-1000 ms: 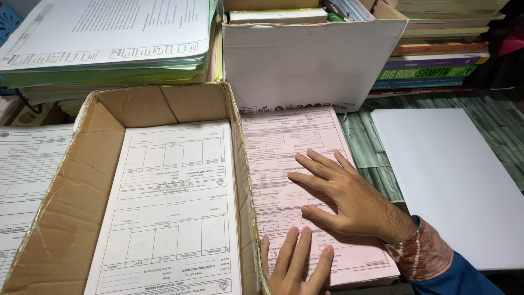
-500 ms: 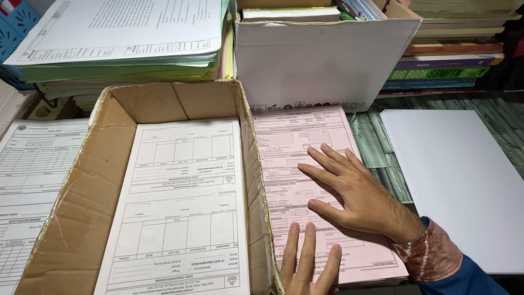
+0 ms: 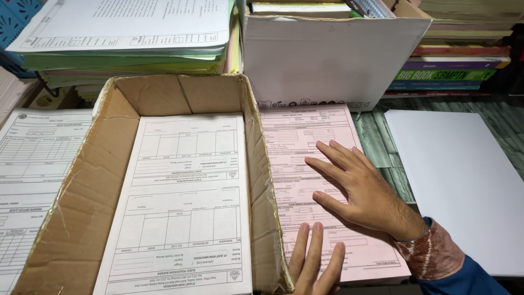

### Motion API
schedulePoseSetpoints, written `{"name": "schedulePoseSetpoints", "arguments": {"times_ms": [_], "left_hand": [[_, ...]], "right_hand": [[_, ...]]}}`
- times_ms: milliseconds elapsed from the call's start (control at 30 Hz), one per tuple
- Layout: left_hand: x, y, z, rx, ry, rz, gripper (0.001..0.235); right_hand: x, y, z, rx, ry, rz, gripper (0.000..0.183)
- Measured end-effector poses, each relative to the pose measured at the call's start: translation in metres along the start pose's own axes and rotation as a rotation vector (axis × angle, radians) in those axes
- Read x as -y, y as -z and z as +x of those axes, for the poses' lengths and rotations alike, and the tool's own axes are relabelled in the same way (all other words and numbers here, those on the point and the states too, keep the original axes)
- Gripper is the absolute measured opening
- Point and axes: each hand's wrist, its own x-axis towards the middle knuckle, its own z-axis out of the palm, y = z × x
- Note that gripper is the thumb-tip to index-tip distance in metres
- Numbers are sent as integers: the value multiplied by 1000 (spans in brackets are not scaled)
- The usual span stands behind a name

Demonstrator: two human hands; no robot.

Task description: Sorting and collating printed forms into a cardboard box and onto various stacks

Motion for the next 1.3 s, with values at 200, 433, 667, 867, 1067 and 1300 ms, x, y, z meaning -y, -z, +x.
{"name": "schedulePoseSetpoints", "arguments": {"times_ms": [200,433,667,867,1067,1300], "left_hand": [[18,37,20,7,-133,318,25],[31,82,0,283,-229,-140,28],[67,159,38,247,258,-187,40],[80,142,-1,583,372,583,107],[82,141,3,542,440,404,86],[120,191,25,500,414,-155,71]], "right_hand": [[-2,-5,1,132,-78,-96,70],[-7,-10,3,183,-82,-136,73],[-10,-13,3,197,-100,-183,75],[-12,-16,3,196,-92,-213,76],[-9,-14,4,197,-116,-194,76],[-13,-6,10,282,-139,-208,75]]}}
